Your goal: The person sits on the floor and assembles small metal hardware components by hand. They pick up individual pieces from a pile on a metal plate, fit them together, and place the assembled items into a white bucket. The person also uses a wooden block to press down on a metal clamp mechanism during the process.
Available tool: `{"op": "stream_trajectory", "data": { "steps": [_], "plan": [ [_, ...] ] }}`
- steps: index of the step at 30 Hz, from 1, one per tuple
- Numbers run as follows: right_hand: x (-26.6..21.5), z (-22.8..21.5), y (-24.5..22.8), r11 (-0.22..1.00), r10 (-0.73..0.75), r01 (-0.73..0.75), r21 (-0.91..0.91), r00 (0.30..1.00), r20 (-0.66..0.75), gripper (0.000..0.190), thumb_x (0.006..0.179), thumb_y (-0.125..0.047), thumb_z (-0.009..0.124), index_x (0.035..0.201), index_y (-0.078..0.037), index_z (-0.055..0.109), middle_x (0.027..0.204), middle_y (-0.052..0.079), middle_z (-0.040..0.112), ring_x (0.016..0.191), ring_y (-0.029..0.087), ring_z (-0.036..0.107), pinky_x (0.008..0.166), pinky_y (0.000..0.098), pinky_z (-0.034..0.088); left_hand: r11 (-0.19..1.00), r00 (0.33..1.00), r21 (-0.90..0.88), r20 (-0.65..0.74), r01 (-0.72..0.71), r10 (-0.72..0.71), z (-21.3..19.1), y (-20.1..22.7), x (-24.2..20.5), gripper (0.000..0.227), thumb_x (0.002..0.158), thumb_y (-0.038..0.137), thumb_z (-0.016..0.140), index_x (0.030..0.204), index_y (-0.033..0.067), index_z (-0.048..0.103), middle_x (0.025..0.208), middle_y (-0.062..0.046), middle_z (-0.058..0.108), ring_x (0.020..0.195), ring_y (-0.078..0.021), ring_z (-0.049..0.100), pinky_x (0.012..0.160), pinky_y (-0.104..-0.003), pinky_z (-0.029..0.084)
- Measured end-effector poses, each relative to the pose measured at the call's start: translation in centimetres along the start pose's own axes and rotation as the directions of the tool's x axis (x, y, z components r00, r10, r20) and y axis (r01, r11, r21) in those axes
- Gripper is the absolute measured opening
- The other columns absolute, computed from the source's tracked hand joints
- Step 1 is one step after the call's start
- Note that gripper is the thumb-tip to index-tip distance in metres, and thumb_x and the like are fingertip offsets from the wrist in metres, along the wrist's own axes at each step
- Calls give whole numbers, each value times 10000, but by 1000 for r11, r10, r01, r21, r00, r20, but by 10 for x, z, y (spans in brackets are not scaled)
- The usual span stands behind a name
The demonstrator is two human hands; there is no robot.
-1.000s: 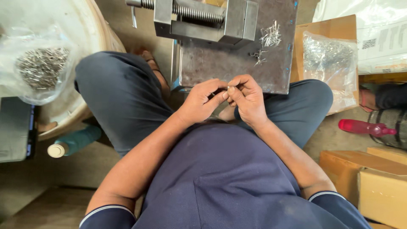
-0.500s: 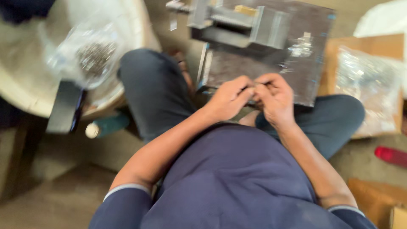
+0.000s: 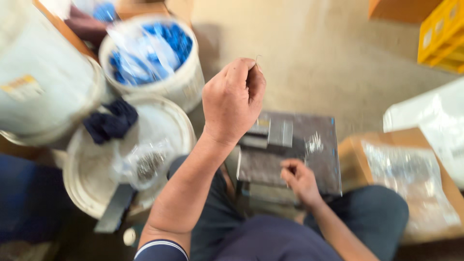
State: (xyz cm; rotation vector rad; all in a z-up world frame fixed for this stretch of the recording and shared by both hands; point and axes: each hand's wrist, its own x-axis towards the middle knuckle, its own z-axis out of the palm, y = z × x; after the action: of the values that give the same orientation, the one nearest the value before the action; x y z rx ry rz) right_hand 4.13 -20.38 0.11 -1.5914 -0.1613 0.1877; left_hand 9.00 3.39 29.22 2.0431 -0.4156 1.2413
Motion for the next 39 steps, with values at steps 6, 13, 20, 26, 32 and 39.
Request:
{"op": "stream_trajectory", "data": {
  "steps": [6,13,20,26,32,39],
  "plan": [
    [13,-14,29,985,29,-45,166,995,99,241,938,-67,676,1173,-11,659,864,9,624,726,69,548,628,244,492,961,958,147,-129,-236,255,-14,14,55,143,931,5,705,1017,50,600,826,-83,633,754,-301,651,663,-403,507],
    [17,-12,37,982,-2,-12,186,998,71,242,947,-89,665,1166,12,655,881,39,667,748,86,574,657,259,514,981,915,144,-364,-131,176,-16,24,47,143,936,-14,721,998,52,610,750,-69,598,671,-265,624,617,-394,482],
    [13,-17,41,986,-64,50,157,995,82,236,950,-76,674,1164,23,657,879,31,659,769,85,584,685,252,521,959,909,221,-335,-179,247,-28,27,43,146,941,-9,713,1009,38,593,798,-77,607,708,-278,625,609,-378,485],
    [13,-17,41,991,-66,57,123,996,67,233,950,-71,679,1164,21,665,876,24,647,762,80,576,677,249,518,957,911,231,-329,-176,247,-35,24,38,152,929,-4,723,1003,41,598,784,-76,605,695,-274,626,624,-389,484],
    [9,-11,24,996,-80,79,37,997,11,223,936,-58,688,1145,19,671,856,26,649,736,83,590,658,252,518,963,919,204,-315,-178,236,-44,22,31,151,933,9,721,1015,48,600,798,-74,617,714,-277,639,622,-379,491],
    [-5,-19,13,977,-211,211,-10,977,31,124,1036,9,628,1156,6,597,952,84,670,780,116,626,737,270,545,933,991,354,-133,63,-16,-74,-91,-120,76,950,143,716,918,112,655,794,-79,657,746,-302,672,658,-440,502]
  ]
}}
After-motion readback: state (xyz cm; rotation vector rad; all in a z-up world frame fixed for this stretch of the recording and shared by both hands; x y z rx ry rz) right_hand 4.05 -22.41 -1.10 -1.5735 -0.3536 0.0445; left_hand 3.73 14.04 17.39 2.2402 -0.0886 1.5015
